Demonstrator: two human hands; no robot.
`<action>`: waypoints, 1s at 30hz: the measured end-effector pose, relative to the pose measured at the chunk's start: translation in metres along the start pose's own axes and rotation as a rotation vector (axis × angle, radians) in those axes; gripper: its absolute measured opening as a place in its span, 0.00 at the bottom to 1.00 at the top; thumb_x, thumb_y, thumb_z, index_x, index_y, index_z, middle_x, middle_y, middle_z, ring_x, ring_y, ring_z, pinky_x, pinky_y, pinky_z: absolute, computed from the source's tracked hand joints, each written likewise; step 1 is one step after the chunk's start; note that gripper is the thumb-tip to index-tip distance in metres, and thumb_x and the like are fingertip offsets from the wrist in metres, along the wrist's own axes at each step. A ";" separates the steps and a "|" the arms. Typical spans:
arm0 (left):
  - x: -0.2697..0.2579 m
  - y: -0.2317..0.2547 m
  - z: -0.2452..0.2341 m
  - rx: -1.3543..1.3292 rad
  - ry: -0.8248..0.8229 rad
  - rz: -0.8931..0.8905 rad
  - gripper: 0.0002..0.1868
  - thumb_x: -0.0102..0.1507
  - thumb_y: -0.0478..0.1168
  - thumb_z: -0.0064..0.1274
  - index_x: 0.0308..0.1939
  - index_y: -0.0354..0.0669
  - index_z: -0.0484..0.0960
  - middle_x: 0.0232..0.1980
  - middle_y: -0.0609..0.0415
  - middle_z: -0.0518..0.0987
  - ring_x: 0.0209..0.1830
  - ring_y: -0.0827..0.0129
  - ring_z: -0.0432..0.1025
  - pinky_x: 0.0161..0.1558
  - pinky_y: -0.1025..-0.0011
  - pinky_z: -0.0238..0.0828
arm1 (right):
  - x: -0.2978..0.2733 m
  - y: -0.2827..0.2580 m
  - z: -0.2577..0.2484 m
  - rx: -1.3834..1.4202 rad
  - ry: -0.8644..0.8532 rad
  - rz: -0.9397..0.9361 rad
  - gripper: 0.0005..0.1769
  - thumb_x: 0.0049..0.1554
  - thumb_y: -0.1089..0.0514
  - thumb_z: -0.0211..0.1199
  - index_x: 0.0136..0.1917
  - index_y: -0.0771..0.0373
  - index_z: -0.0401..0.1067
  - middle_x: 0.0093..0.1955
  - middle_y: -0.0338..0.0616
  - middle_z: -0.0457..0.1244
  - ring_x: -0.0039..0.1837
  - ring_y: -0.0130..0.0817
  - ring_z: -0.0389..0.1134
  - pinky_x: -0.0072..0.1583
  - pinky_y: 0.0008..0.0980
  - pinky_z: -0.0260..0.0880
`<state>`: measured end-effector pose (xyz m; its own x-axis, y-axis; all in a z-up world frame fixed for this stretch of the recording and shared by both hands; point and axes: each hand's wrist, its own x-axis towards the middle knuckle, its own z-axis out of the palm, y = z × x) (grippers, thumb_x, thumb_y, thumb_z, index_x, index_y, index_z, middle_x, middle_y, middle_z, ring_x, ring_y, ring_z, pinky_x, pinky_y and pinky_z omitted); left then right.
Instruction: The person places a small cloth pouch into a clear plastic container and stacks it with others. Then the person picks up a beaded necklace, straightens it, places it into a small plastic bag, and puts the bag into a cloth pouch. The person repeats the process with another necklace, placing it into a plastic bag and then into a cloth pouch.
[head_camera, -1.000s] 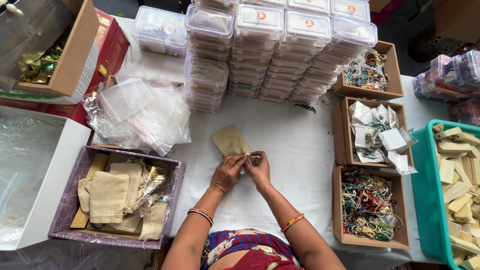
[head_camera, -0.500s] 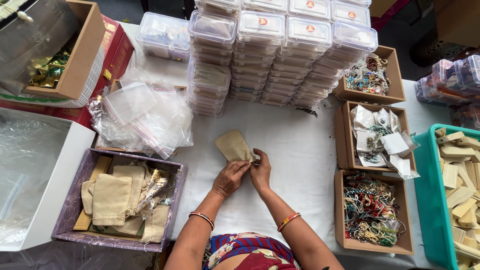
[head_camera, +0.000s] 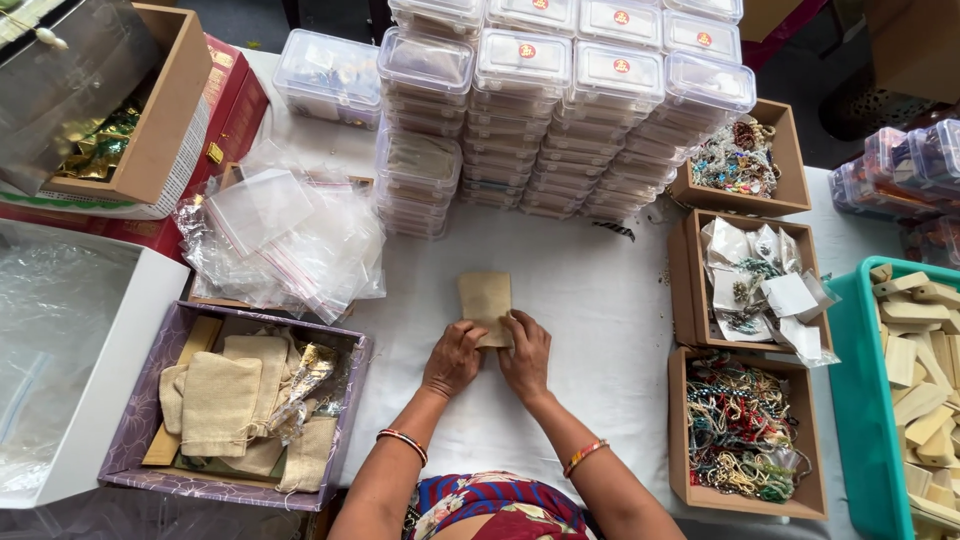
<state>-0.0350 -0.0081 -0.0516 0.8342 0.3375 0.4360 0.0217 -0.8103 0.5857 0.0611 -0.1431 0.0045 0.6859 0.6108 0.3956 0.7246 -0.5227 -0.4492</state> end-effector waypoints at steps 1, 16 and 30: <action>-0.001 0.000 0.000 0.001 -0.004 -0.001 0.31 0.53 0.28 0.57 0.59 0.49 0.68 0.56 0.48 0.69 0.56 0.51 0.71 0.56 0.60 0.76 | 0.002 0.008 0.007 0.002 -0.001 0.003 0.30 0.45 0.65 0.69 0.63 0.58 0.71 0.67 0.46 0.63 0.66 0.44 0.63 0.68 0.43 0.56; 0.006 0.006 -0.011 0.112 -0.046 0.001 0.15 0.60 0.32 0.57 0.50 0.50 0.77 0.59 0.56 0.72 0.61 0.58 0.72 0.62 0.63 0.75 | 0.034 0.013 0.006 -0.120 -0.239 -0.067 0.24 0.44 0.52 0.75 0.53 0.58 0.72 0.57 0.41 0.64 0.61 0.40 0.64 0.69 0.48 0.55; 0.022 0.028 -0.048 -0.142 -0.225 -0.418 0.48 0.58 0.33 0.56 0.79 0.52 0.51 0.70 0.48 0.72 0.56 0.54 0.76 0.52 0.59 0.76 | 0.001 0.045 -0.011 0.194 -0.257 0.193 0.14 0.56 0.63 0.68 0.56 0.56 0.75 0.53 0.40 0.71 0.57 0.38 0.70 0.59 0.38 0.72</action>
<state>-0.0424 0.0000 0.0072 0.8685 0.4956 -0.0052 0.3180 -0.5491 0.7729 0.0953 -0.1727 -0.0064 0.7510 0.6547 0.0858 0.5406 -0.5350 -0.6492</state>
